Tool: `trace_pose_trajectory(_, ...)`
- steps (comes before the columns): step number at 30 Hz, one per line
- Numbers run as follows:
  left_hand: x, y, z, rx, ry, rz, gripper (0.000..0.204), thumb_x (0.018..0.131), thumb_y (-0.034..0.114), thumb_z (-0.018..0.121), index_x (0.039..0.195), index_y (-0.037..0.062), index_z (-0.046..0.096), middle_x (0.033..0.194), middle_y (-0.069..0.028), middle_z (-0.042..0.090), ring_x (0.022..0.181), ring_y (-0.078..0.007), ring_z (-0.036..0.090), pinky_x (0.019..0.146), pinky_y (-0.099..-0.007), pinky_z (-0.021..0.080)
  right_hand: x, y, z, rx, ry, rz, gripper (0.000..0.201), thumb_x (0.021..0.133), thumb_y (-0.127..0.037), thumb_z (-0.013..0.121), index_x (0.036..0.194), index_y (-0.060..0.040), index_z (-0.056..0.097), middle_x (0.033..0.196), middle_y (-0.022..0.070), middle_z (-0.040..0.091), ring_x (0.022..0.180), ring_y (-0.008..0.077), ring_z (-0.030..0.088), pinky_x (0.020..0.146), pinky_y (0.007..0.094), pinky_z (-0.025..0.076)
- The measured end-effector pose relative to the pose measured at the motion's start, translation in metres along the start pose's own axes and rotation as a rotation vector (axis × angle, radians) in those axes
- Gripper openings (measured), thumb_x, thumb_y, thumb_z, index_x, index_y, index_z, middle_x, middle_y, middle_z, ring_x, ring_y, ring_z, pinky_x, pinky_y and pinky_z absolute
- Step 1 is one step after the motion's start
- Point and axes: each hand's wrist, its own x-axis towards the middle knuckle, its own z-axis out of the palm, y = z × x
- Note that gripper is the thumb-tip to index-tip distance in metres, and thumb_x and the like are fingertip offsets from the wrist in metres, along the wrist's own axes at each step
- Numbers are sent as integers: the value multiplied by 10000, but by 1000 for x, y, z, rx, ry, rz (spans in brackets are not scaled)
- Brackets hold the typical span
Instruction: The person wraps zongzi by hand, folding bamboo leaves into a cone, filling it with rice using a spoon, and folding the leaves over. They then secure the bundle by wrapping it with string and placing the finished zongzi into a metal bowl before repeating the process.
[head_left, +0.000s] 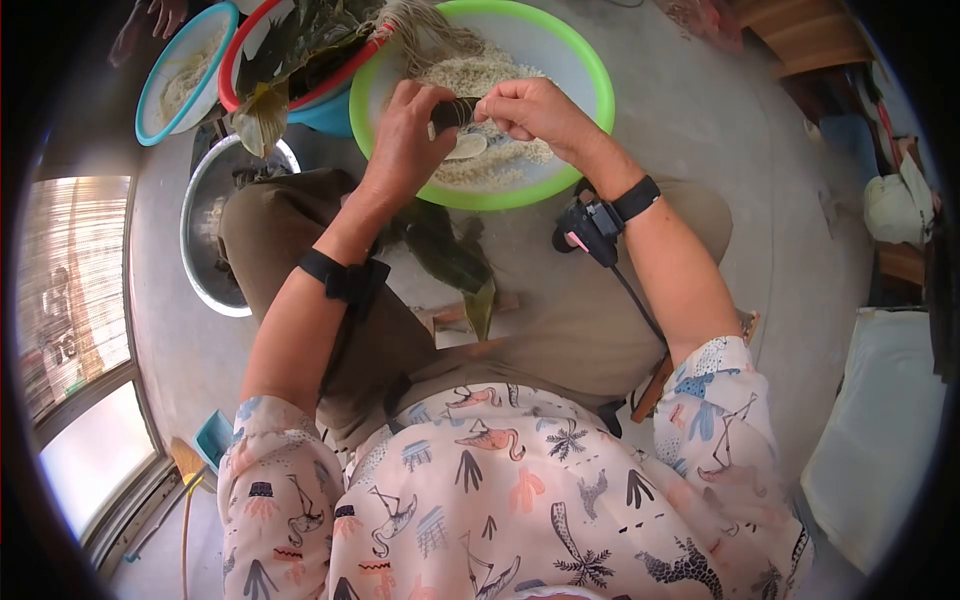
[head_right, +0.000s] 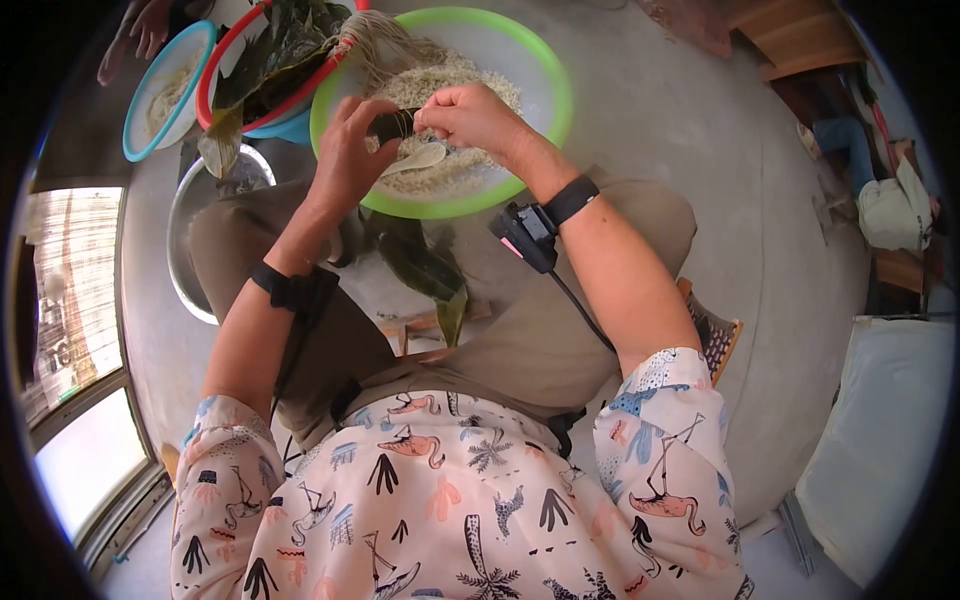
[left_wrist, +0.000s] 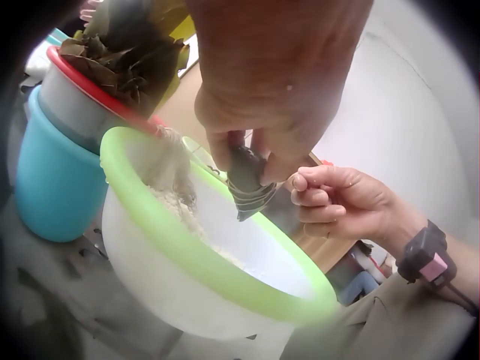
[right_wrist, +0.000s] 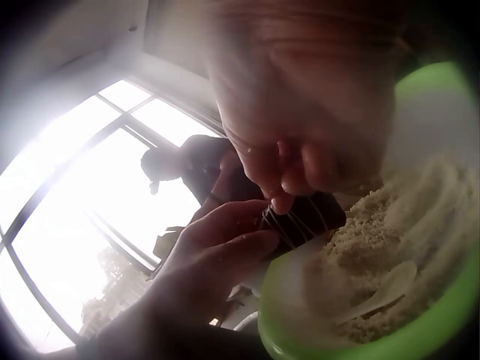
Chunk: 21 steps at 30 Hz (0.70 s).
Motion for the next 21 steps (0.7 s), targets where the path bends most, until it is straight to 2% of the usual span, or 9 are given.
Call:
trace_pose_trajectory(5, -9, 16, -6, 47, -21, 47, 388, 684, 12, 711, 1039, 45, 557, 954, -150, 520, 908, -357, 563, 776, -411, 477, -1, 2, 9, 73, -40, 25, 164, 895, -241, 625, 871, -87, 675, 781, -49, 598, 643, 35, 503, 549, 193, 370)
trace_pose_trajectory(7, -19, 17, -3, 96, -50, -3, 398, 677, 33, 714, 1038, 45, 547, 956, -160, 515, 919, -369, 555, 784, -427, 470, -4, 2, 12, 245, -14, 85, 175, 910, -256, 623, 869, -94, 675, 797, -47, 616, 688, 32, 527, 575, 188, 378)
trace_pose_trajectory(10, -31, 28, 6, 37, -43, -139, 394, 667, 42, 705, 1005, 20, 505, 947, -188, 492, 898, -391, 534, 772, -455, 462, -3, 12, 17, 313, -35, 78, 189, 921, -266, 619, 879, -92, 678, 822, -40, 639, 671, 32, 533, 582, 191, 384)
trace_pose_trajectory(12, -37, 35, 14, 39, -28, -160, 408, 673, 57, 710, 1015, 18, 491, 947, -191, 496, 894, -392, 539, 763, -456, 467, -4, 15, 22, 272, -41, 47, 185, 921, -258, 616, 881, -88, 679, 827, -32, 647, 663, 33, 534, 583, 193, 387)
trace_pose_trajectory(14, -41, 35, 16, -45, 10, -320, 443, 691, 96, 718, 1041, 18, 458, 977, -205, 512, 906, -401, 557, 752, -461, 480, -1, 12, 31, 228, -53, 32, 182, 922, -249, 612, 883, -85, 680, 833, -23, 656, 654, 34, 535, 585, 194, 390)
trace_pose_trajectory(18, -54, 35, 20, -121, 33, -428, 505, 709, 135, 721, 1109, 16, 437, 1043, -228, 539, 945, -410, 581, 772, -465, 491, 0, 12, 52, 115, -10, -7, 168, 910, -211, 614, 901, -57, 681, 839, -5, 672, 635, 46, 528, 604, 204, 412)
trace_pose_trajectory(19, -49, 34, 34, -109, 45, -427, 505, 709, 135, 721, 1109, 16, 437, 1043, -228, 539, 945, -410, 581, 772, -465, 491, 2, 24, 40, 101, -4, -22, 159, 903, -192, 619, 912, -46, 682, 840, -2, 675, 635, 50, 526, 613, 208, 419)
trace_pose_trajectory(21, -46, 25, 32, -56, 19, -369, 515, 735, 198, 752, 1138, 24, 482, 963, -176, 631, 860, -354, 631, 739, -430, 496, 9, 27, 37, 60, -24, 0, 157, 892, -175, 629, 943, -37, 685, 853, -2, 674, 666, 52, 538, 621, 210, 422)
